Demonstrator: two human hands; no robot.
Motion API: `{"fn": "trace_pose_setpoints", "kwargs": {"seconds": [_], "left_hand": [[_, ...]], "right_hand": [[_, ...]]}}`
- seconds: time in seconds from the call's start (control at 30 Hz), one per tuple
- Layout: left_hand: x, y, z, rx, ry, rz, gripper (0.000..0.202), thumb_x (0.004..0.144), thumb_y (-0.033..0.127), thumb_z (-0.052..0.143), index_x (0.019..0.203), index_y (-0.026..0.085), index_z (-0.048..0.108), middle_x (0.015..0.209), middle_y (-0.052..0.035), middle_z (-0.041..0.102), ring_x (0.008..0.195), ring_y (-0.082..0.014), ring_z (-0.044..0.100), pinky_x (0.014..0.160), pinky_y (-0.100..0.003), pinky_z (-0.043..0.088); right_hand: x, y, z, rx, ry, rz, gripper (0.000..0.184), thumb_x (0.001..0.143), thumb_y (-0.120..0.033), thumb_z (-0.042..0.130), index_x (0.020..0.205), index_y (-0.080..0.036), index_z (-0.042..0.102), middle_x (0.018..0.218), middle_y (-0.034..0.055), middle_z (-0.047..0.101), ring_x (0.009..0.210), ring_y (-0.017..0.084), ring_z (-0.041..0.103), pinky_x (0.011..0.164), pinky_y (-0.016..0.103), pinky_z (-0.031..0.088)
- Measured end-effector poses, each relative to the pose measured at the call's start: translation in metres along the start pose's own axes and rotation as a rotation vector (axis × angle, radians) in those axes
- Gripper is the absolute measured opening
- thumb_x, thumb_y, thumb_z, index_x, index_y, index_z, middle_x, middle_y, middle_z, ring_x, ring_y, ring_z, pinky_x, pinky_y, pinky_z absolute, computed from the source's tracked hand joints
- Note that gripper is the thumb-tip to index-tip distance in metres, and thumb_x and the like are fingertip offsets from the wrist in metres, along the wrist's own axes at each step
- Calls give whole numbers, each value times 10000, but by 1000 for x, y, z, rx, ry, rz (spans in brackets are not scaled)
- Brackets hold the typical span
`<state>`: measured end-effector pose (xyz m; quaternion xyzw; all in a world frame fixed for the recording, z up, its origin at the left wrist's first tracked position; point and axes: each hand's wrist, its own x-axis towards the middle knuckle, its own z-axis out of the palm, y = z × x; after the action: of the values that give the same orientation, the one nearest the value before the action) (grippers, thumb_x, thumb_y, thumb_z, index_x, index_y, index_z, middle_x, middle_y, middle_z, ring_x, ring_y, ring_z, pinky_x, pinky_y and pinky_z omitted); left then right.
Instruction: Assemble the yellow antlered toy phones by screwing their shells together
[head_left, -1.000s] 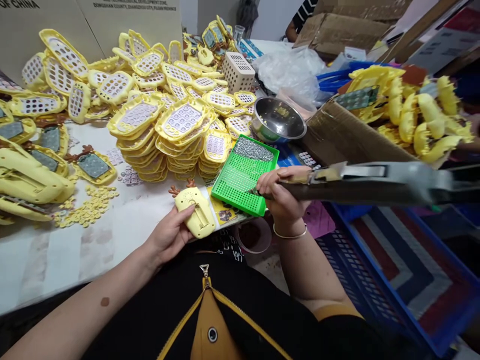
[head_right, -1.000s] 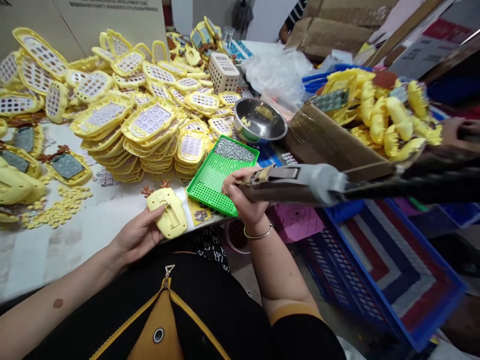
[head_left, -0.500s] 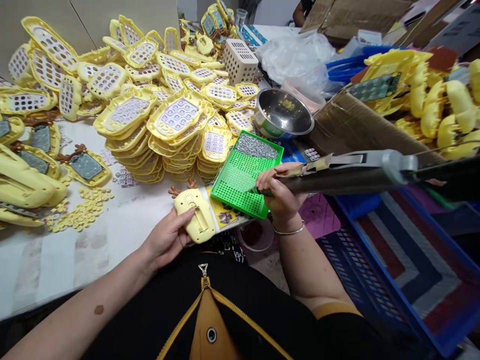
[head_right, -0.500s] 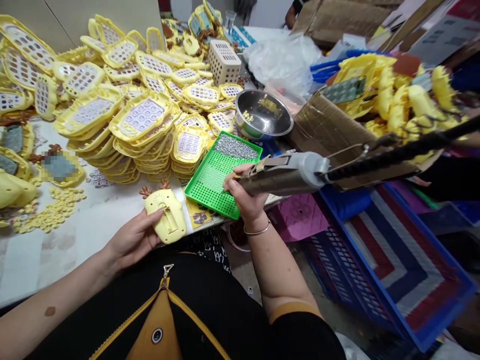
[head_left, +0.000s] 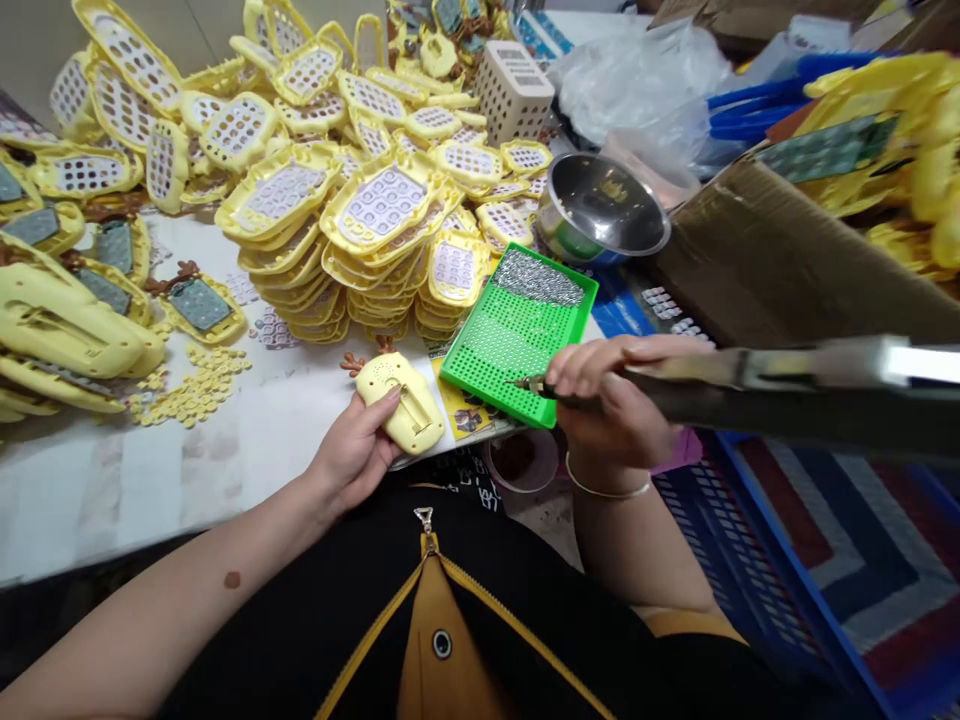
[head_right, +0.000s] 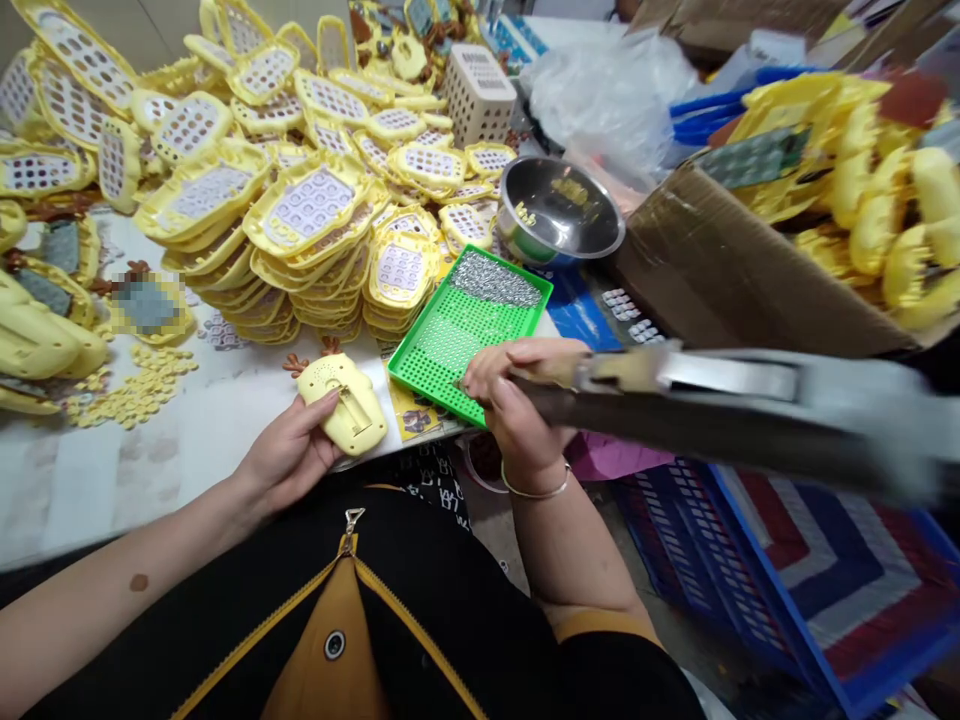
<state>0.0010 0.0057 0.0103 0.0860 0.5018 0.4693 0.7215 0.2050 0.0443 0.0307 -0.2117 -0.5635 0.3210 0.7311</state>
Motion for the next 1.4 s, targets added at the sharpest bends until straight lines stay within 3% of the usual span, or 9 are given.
{"fn": "trace_pose_setpoints", "kwargs": {"seconds": [0.2, 0.57, 0.83, 1.07, 1.2, 1.3, 1.4], "left_hand": [[0, -4, 2, -31, 0, 28, 371, 893, 133, 586, 1252, 206, 532, 1146, -92, 700, 989, -227, 701, 907, -492, 581], [-3, -3, 5, 9, -13, 28, 345, 891, 124, 574, 1224, 187, 511, 1133, -112, 695, 965, -229, 699, 873, -465, 597], [-3, -3, 4, 43, -17, 23, 389, 848, 136, 631, 1215, 202, 519, 1087, -95, 696, 932, -227, 703, 846, -449, 603], [-4, -2, 5, 73, -1, 37, 350, 842, 125, 626, 1173, 198, 536, 1052, -76, 694, 901, -217, 706, 834, -449, 604], [-4, -2, 7, 74, 13, 59, 329, 851, 124, 616, 1161, 198, 536, 1066, -72, 694, 907, -217, 706, 850, -475, 599], [-3, -2, 7, 63, 15, 60, 358, 853, 129, 622, 1191, 211, 532, 1127, -82, 689, 943, -222, 704, 861, -494, 595], [-4, 0, 7, 84, 25, 36, 345, 859, 135, 619, 1185, 210, 531, 1184, -99, 682, 980, -235, 702, 849, -497, 601]], "right_hand": [[-19, -24, 27, 185, -263, 81, 283, 826, -138, 608, 1097, -215, 635, 616, -38, 550, 513, 129, 557, 502, 311, 518], [-34, -3, 42, 252, -249, 211, 261, 822, -129, 638, 1049, -259, 643, 625, -44, 552, 525, 132, 549, 520, 297, 498], [-30, 7, 43, 253, -388, 240, 248, 724, -71, 656, 905, -234, 608, 597, -51, 552, 495, 133, 541, 468, 272, 474], [-36, 1, 43, 175, -352, 227, 198, 743, -142, 675, 889, -250, 595, 580, -62, 549, 496, 120, 553, 465, 249, 466], [-19, -13, 35, 226, -334, 153, 175, 811, -197, 647, 974, -253, 618, 576, -62, 534, 473, 107, 541, 467, 253, 496], [1, -14, 16, 160, -215, 15, 136, 824, -213, 651, 948, -257, 617, 555, -65, 509, 451, 107, 519, 460, 255, 499], [11, 1, -7, -25, -44, -1, 126, 806, -253, 695, 884, -272, 598, 532, -74, 485, 436, 109, 500, 463, 261, 486]]}}
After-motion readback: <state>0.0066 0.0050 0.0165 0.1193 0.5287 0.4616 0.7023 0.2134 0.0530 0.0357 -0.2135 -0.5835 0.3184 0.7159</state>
